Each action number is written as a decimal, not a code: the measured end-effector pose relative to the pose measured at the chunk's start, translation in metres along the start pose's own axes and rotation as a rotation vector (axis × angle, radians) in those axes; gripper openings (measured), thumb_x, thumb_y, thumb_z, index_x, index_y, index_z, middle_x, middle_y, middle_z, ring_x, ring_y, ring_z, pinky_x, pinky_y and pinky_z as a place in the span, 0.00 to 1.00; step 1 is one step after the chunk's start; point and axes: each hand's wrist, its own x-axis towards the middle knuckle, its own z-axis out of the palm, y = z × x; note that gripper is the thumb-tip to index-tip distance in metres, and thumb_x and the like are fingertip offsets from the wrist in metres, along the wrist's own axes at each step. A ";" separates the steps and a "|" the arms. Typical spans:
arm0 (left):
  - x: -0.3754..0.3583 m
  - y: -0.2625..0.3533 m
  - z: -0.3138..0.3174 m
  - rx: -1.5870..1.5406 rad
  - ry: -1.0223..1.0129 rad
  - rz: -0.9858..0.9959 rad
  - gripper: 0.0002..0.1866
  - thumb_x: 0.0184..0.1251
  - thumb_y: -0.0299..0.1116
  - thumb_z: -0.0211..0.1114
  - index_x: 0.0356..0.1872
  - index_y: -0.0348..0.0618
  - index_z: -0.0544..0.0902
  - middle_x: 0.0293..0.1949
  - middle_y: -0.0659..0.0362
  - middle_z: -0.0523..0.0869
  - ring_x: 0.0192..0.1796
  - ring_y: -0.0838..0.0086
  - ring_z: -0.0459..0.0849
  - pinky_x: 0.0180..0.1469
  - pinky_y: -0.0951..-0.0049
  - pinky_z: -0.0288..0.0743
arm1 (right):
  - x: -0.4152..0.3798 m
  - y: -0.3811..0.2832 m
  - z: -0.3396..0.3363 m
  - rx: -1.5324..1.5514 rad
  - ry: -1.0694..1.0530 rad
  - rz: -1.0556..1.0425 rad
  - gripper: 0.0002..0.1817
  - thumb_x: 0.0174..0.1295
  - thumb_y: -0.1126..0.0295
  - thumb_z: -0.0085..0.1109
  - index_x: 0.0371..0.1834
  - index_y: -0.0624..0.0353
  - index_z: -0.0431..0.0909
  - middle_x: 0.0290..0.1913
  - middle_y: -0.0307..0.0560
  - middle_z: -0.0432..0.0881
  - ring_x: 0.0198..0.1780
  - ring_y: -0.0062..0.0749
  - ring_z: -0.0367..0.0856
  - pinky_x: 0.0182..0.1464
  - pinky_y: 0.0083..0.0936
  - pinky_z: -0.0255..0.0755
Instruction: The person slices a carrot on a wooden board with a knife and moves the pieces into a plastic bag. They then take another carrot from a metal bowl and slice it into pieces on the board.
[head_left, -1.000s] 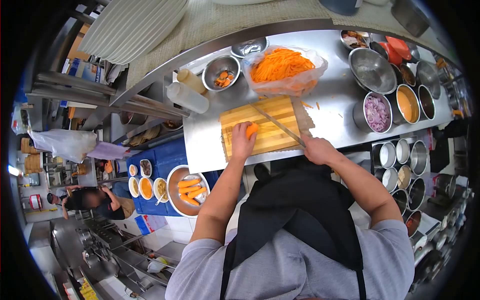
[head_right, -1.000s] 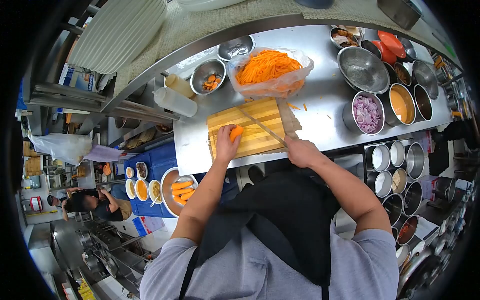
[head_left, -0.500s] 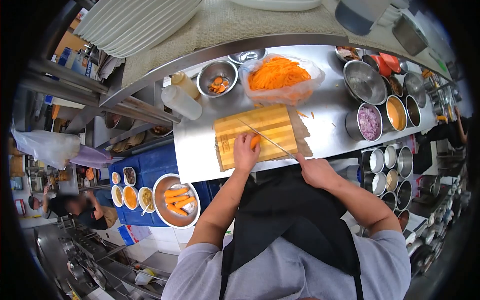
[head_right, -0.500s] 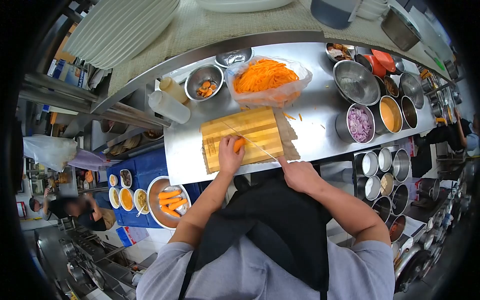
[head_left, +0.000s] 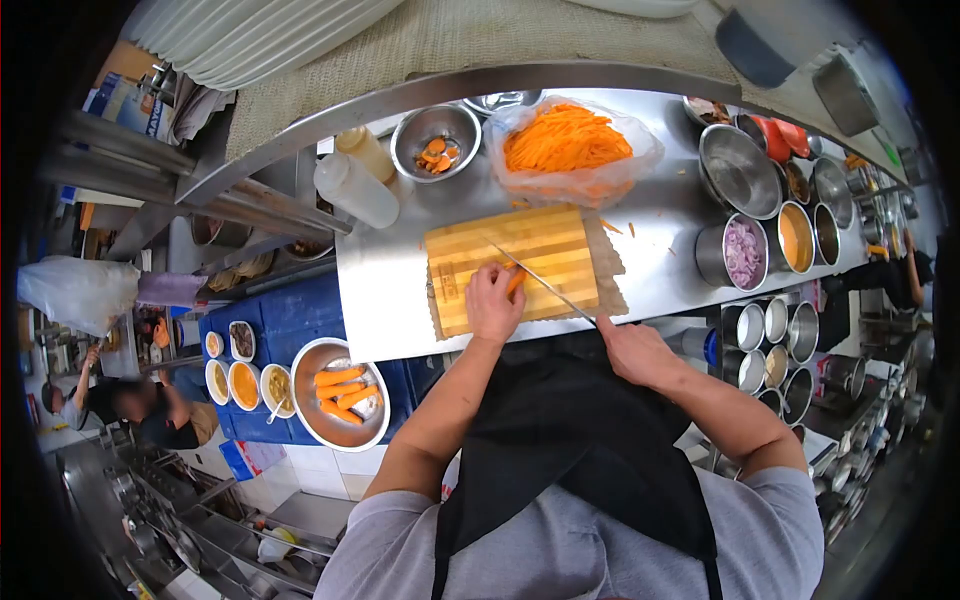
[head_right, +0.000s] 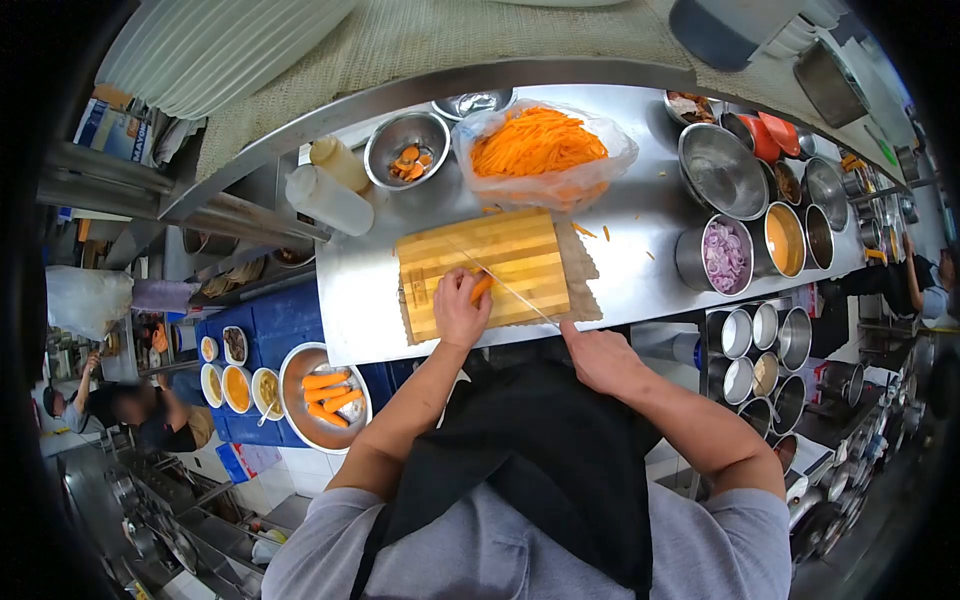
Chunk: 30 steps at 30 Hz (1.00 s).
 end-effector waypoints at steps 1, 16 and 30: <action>0.000 0.000 0.001 -0.003 -0.003 0.008 0.19 0.55 0.31 0.74 0.49 0.47 0.83 0.51 0.54 0.79 0.54 0.55 0.79 0.54 0.55 0.74 | 0.005 -0.001 0.004 0.003 -0.011 -0.004 0.16 0.65 0.75 0.51 0.55 0.65 0.65 0.27 0.64 0.84 0.32 0.66 0.85 0.36 0.59 0.76; 0.022 0.016 -0.029 -0.225 -0.065 -0.202 0.30 0.60 0.28 0.75 0.65 0.45 0.76 0.52 0.52 0.85 0.55 0.58 0.84 0.55 0.59 0.77 | 0.067 0.033 0.053 0.274 0.152 -0.043 0.13 0.70 0.71 0.50 0.55 0.61 0.66 0.36 0.66 0.86 0.42 0.67 0.85 0.46 0.60 0.75; -0.045 -0.016 -0.046 -0.161 -0.045 -0.231 0.21 0.54 0.25 0.77 0.50 0.39 0.82 0.46 0.47 0.83 0.53 0.48 0.82 0.59 0.55 0.77 | 0.020 0.015 0.015 0.168 0.155 0.069 0.09 0.71 0.71 0.49 0.51 0.59 0.68 0.35 0.64 0.86 0.42 0.65 0.86 0.47 0.59 0.75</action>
